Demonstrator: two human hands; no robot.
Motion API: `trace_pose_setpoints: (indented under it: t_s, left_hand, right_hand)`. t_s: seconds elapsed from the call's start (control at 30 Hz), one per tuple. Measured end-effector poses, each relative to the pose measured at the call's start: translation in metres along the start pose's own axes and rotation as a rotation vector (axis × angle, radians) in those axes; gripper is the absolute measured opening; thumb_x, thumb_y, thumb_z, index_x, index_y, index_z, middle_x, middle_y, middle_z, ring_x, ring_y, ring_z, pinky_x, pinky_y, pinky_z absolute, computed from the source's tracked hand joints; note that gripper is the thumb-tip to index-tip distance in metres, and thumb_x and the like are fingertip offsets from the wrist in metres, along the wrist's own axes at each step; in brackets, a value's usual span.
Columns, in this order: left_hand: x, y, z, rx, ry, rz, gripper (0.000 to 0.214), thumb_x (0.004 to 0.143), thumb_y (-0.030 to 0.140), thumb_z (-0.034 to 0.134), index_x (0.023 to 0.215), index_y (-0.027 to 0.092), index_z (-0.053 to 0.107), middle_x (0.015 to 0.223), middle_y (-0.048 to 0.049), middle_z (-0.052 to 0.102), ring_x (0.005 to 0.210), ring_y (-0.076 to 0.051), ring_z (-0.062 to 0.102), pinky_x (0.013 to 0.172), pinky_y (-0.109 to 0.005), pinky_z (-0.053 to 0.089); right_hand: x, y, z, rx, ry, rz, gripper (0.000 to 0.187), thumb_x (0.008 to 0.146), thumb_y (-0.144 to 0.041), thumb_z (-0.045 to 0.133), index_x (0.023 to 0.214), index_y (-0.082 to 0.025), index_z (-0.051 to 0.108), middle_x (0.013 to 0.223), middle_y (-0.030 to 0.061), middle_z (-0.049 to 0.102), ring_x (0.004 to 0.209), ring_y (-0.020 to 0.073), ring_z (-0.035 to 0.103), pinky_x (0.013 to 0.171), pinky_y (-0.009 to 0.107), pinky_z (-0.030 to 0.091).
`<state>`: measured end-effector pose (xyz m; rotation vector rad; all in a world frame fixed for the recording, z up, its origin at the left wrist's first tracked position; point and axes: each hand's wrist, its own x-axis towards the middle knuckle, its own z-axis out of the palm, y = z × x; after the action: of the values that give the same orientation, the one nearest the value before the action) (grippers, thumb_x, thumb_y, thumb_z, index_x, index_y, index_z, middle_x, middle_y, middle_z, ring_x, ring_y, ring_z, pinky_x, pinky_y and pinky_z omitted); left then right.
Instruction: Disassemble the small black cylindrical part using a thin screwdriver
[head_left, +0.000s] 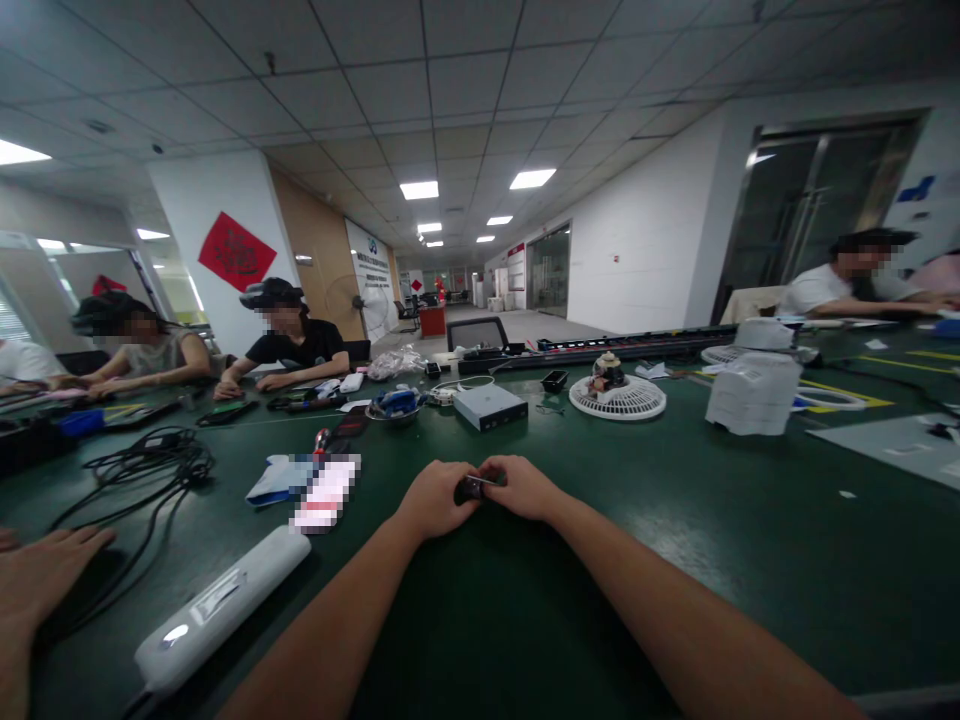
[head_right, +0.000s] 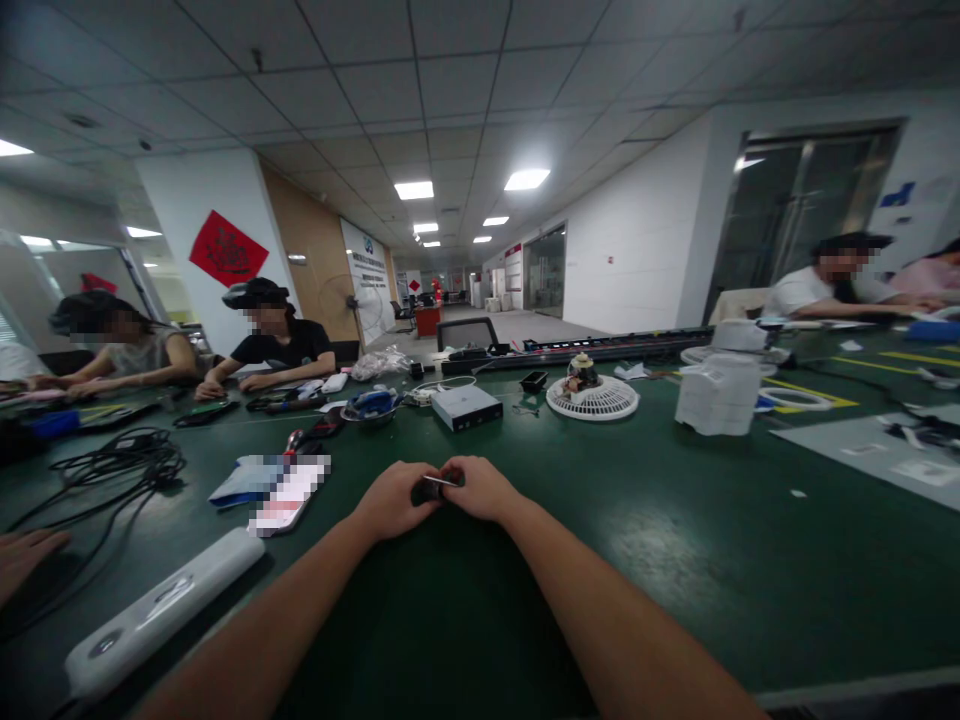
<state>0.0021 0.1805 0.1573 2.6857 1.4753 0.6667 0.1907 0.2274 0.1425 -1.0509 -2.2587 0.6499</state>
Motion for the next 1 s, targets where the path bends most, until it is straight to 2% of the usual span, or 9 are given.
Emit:
trace_pose_setpoints:
  t_s: [0.13,0.27,0.4,0.57,0.8,1.0]
  left_hand:
    - [0.002,-0.003,0.003,0.016,0.028,-0.024,0.026,0.079,0.029,0.065,0.104,0.023,0.063,0.101,-0.0032,0.07,0.093,-0.022,0.063,0.083,-0.034,0.044]
    - [0.003,-0.012,0.006,0.053,0.115,-0.115,0.023,0.078,0.03,0.067,0.1,0.023,0.063,0.099,-0.0025,0.071,0.089,-0.022,0.065,0.081,-0.035,0.045]
    - [0.002,-0.021,0.006,0.033,0.162,-0.219,0.023,0.079,0.029,0.066,0.101,0.024,0.063,0.095,-0.0015,0.072,0.086,-0.021,0.066,0.078,-0.033,0.047]
    - [-0.001,-0.019,0.004,0.019,0.147,-0.184,0.022,0.077,0.028,0.068,0.099,0.024,0.064,0.095,-0.0008,0.072,0.088,-0.021,0.066,0.081,-0.033,0.047]
    - [-0.001,-0.007,0.002,0.043,0.098,-0.114,0.023,0.079,0.028,0.065,0.102,0.023,0.066,0.1,-0.003,0.071,0.094,-0.022,0.064,0.083,-0.035,0.044]
    - [-0.002,-0.006,0.0,0.032,0.092,-0.112,0.026,0.08,0.025,0.064,0.106,0.024,0.066,0.102,-0.0027,0.069,0.094,-0.021,0.062,0.084,-0.035,0.043]
  right_hand:
    - [0.0,0.002,-0.005,0.016,0.034,-0.002,0.031,0.079,-0.035,0.065,0.105,-0.019,0.07,0.091,0.0046,0.071,0.074,0.0164,0.062,0.067,0.027,0.046]
    - [-0.001,-0.001,-0.019,-0.058,0.149,0.001,0.033,0.089,-0.031,0.052,0.115,-0.019,0.067,0.093,0.0052,0.071,0.077,0.0169,0.063,0.07,0.028,0.046]
    - [-0.003,-0.006,-0.027,-0.219,0.088,-0.019,0.033,0.091,-0.026,0.048,0.115,-0.022,0.07,0.107,0.0059,0.073,0.093,0.0201,0.065,0.082,0.03,0.046]
    - [-0.004,-0.011,-0.023,-0.328,-0.016,-0.035,0.032,0.087,-0.025,0.052,0.111,-0.027,0.074,0.102,0.0039,0.075,0.091,0.0214,0.067,0.083,0.03,0.047]
    - [-0.005,-0.013,-0.018,-0.447,-0.011,-0.037,0.032,0.084,-0.024,0.052,0.106,-0.029,0.076,0.097,0.0053,0.076,0.086,0.0234,0.068,0.076,0.031,0.048]
    - [-0.005,-0.013,-0.016,-0.343,-0.024,-0.043,0.029,0.081,-0.025,0.055,0.1,-0.028,0.077,0.089,0.0028,0.076,0.079,0.0199,0.067,0.072,0.027,0.047]
